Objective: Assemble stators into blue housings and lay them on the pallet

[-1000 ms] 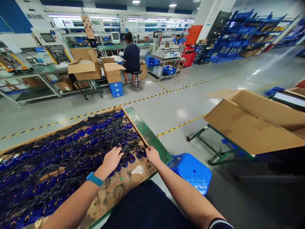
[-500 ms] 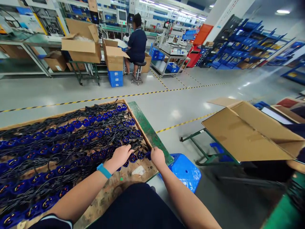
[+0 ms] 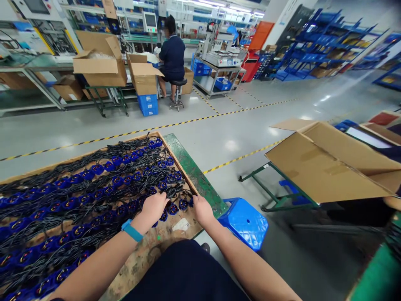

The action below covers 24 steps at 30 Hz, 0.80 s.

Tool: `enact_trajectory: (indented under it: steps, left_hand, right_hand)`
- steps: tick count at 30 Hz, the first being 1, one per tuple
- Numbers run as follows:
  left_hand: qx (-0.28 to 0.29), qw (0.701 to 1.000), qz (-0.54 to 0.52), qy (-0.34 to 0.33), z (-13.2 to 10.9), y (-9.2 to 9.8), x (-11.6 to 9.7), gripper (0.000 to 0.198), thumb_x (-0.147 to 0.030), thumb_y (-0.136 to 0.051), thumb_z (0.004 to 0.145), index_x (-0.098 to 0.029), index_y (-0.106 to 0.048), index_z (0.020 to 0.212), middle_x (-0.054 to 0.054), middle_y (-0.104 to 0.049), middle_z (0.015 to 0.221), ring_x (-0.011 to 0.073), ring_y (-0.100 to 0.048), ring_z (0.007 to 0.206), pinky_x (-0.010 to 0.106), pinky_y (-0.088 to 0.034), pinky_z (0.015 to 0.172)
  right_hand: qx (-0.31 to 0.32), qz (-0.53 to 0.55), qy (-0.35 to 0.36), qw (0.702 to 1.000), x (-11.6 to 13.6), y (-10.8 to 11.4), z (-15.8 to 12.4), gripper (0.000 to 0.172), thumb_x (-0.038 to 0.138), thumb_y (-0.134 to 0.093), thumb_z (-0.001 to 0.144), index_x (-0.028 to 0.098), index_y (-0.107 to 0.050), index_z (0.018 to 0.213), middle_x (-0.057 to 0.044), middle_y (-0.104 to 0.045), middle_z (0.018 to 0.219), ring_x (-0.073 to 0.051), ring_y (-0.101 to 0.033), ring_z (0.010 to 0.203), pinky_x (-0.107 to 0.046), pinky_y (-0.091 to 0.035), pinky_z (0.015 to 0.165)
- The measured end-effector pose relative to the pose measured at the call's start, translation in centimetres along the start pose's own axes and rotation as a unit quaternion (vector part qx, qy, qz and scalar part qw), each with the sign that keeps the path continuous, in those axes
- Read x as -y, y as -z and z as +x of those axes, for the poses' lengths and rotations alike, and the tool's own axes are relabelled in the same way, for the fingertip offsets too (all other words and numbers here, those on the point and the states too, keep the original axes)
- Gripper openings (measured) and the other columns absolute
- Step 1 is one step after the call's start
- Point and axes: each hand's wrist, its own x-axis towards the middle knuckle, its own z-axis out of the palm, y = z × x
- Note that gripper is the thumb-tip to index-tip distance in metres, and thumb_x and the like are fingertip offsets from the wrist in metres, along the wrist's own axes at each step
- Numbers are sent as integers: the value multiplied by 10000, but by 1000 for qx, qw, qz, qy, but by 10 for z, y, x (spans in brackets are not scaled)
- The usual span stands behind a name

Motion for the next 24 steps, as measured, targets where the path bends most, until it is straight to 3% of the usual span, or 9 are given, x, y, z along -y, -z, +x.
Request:
enact_trajectory:
  steps: [3, 6, 8, 10, 14, 17, 20, 24]
  left_hand:
    - [-18, 999, 28, 8, -1, -2, -3, 243, -310, -535, 974, -114, -674, 1014, 164, -672, 972, 307, -648, 949, 392, -512, 793]
    - [-66, 997, 38, -10, 3, -11, -7, 434, -370, -553, 968, -94, -576, 1302, 203, -620, 1167, 345, -567, 1115, 454, -488, 905]
    - [-94, 994, 32, -43, 10, -19, -7, 518, -344, -545, 971, -95, -483, 1420, 212, -590, 1234, 336, -555, 1120, 456, -486, 910]
    - [-101, 992, 26, -70, 17, -27, -4, 513, -267, -544, 962, -104, -467, 1442, 193, -610, 1190, 315, -571, 1075, 438, -497, 884]
    - [-91, 992, 29, -78, 16, -37, 3, 470, -173, -463, 973, -145, -488, 1442, 130, -654, 1065, 279, -595, 1027, 414, -504, 882]
    - [-97, 992, 35, -73, -2, -44, -1, 545, -364, -513, 980, -141, -457, 1473, 187, -610, 1283, 332, -552, 1201, 470, -478, 976]
    - [-113, 990, 43, -78, -22, -55, -11, 916, -638, -648, 832, -131, -360, 1539, 265, -364, 1569, 433, -354, 1435, 568, -366, 1113]
    - [-128, 987, 68, -64, -36, -70, -18, 1040, -678, -706, 747, -124, -345, 1550, 270, -201, 1648, 456, -165, 1527, 655, -166, 1200]
  right_hand:
    - [-12, -24, 40, 999, 7, -6, 8, 259, 67, -447, 939, 124, -637, 1106, -152, -664, 1041, -242, -612, 999, -334, -474, 921]
    - [-27, -39, 84, 995, 10, -9, 17, 261, 87, -444, 958, 124, -661, 1097, -153, -669, 1041, -255, -604, 1011, -364, -473, 950]
    - [-38, -44, 109, 992, 10, -9, 19, 278, 112, -448, 971, 138, -670, 1135, -147, -673, 1079, -254, -597, 1042, -373, -466, 980]
    - [-57, -47, 118, 990, 8, -12, 16, 355, 135, -438, 980, 140, -620, 1285, -171, -636, 1241, -273, -567, 1148, -405, -453, 1013]
    - [-127, -71, 97, 985, -5, -31, 5, 605, 143, -459, 936, 114, -379, 1536, -216, -331, 1601, -336, -369, 1426, -490, -392, 1104]
    - [-138, -95, 118, 979, -19, -51, 3, 699, 154, -473, 906, 81, -291, 1578, -195, -246, 1648, -330, -229, 1520, -513, -294, 1197]
    - [-146, -115, 138, 973, -26, -62, 11, 744, 82, -402, 904, 96, -175, 1613, -172, -223, 1659, -308, -172, 1545, -516, -261, 1228]
    - [-152, -117, 162, 968, -24, -59, 25, 796, 16, -328, 906, 113, 7, 1621, -194, -199, 1655, -291, -192, 1541, -497, -318, 1212]
